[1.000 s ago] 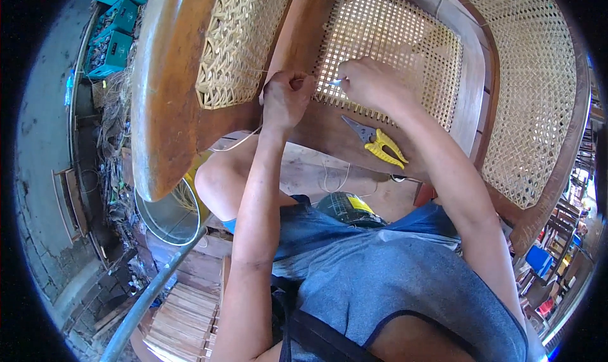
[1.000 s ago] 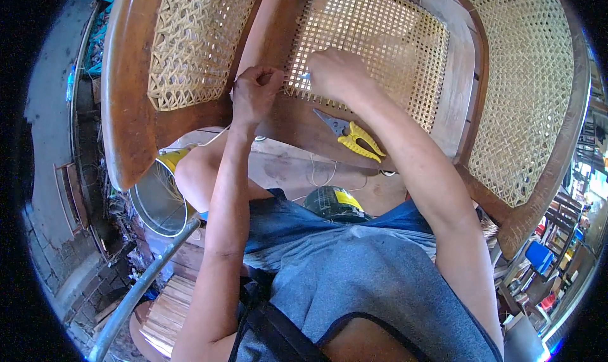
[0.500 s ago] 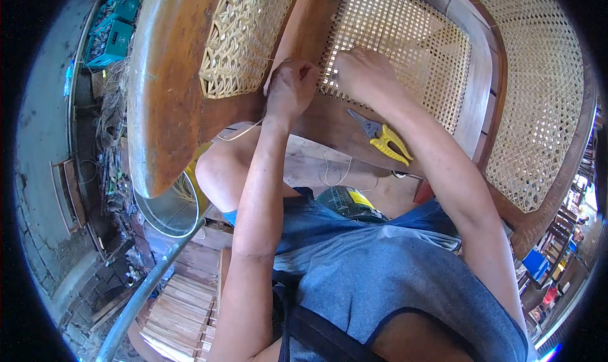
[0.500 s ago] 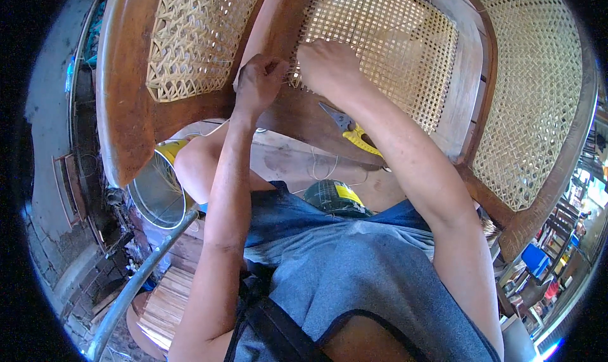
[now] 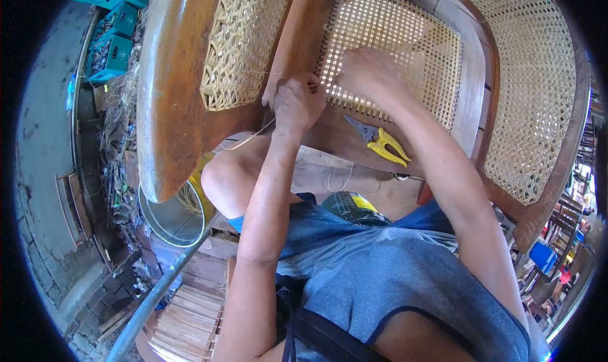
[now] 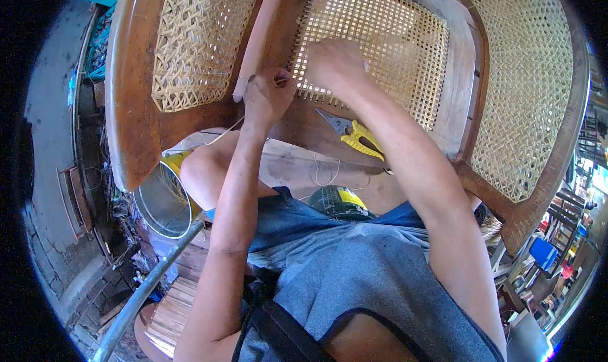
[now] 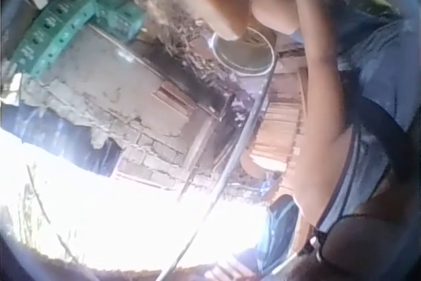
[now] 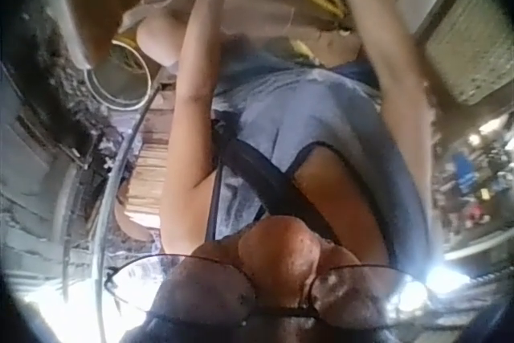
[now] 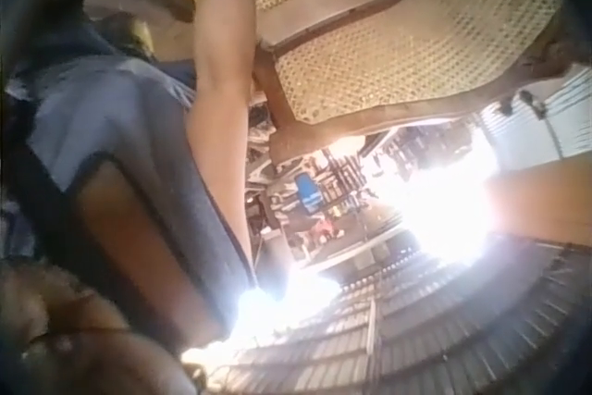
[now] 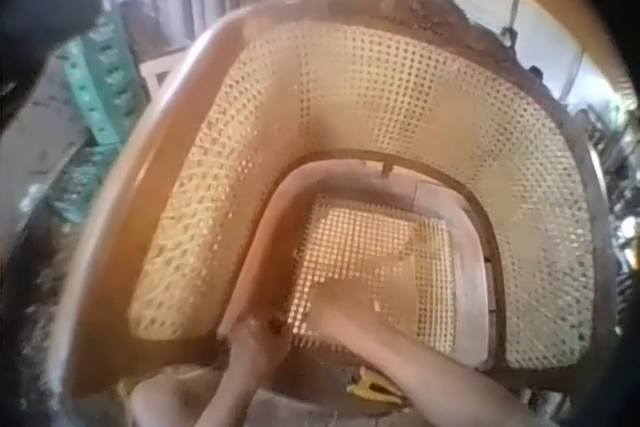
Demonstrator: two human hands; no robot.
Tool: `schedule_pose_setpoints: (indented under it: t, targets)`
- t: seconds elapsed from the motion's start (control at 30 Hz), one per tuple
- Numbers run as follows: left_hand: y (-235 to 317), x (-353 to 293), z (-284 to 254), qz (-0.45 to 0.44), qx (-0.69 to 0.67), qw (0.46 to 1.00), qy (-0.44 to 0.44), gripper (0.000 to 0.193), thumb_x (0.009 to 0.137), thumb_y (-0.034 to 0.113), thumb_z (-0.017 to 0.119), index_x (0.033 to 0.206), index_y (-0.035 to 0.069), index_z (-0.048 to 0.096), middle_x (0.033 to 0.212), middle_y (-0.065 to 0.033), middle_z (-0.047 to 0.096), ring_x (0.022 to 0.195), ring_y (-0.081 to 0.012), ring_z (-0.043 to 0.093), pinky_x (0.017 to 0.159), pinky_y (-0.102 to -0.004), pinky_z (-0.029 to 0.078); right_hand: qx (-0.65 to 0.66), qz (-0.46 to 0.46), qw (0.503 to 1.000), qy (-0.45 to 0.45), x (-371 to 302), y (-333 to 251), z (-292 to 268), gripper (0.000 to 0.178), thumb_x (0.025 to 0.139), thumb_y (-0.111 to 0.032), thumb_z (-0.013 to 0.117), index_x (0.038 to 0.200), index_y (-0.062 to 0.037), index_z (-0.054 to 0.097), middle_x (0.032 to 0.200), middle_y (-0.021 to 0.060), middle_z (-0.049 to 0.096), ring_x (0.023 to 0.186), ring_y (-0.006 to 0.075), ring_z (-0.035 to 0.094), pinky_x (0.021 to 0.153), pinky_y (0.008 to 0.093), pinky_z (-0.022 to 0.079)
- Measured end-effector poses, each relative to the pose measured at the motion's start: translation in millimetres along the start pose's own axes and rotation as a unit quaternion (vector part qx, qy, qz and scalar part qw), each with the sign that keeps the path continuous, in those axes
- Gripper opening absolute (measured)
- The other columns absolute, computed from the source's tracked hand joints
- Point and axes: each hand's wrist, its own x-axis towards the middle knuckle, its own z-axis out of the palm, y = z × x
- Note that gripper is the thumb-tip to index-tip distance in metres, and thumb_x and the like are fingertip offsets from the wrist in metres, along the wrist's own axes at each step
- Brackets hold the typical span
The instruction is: Weave cane strands onto the frame of a wooden armchair using a utility knife and scissors.
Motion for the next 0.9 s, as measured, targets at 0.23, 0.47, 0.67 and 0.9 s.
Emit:
schedule_pose_setpoints:
  t: [0.23,0.47,0.67,0.9]
  targets:
    - [22.1,1.7,-6.7,-0.046,0.075,0.994,-0.058,0.016,0.08,0.017,0.059,0.084,0.005,0.069,0.084,-0.021,0.068,0.076,-0.0395,0.067,0.073,-0.0489,0.054,-0.041,0.175,0.984,-0.012,-10.5,84.0,-32.6,0.034,0.084,-0.037,0.065,0.086,-0.0037,0.07,0.079,0.011,0.069,0.075,0.0246,0.068,0.073,0.0423,0.054]
    - [27.5,11.6,8.0,0.104,-0.304,0.947,-0.011,0.018,0.09,0.015,0.061,0.1,0.003,0.07,0.091,-0.0116,0.07,0.085,-0.0199,0.065,0.08,-0.0312,0.051,0.044,0.062,0.994,0.075,-41.9,56.8,-70.3,0.041,0.079,-0.047,0.068,0.07,-0.0074,0.069,0.069,0.0143,0.066,0.07,0.029,0.066,0.067,0.0426,0.051]
    - [9.9,14.7,0.4,-0.036,-0.335,0.941,-0.028,0.021,0.089,0.019,0.066,0.092,-0.001,0.072,0.078,-0.0066,0.07,0.07,-0.0122,0.062,0.064,-0.0293,0.05,0.085,0.037,0.996,-0.016,-19.2,18.2,-26.0,0.03,0.085,-0.036,0.064,0.088,-0.0074,0.071,0.084,0.0151,0.068,0.079,0.0268,0.067,0.075,0.0419,0.053]
    - [2.2,14.4,-6.9,-0.011,-0.09,0.995,-0.046,0.025,0.083,0.024,0.067,0.082,-0.001,0.069,0.076,-0.0177,0.068,0.071,-0.0308,0.068,0.066,-0.0402,0.052,0.007,0.002,0.996,-0.093,-11.7,0.2,-9.0,0.019,0.086,-0.01,0.056,0.097,0.0024,0.067,0.103,0.0203,0.067,0.098,0.0279,0.065,0.085,0.0425,0.053]
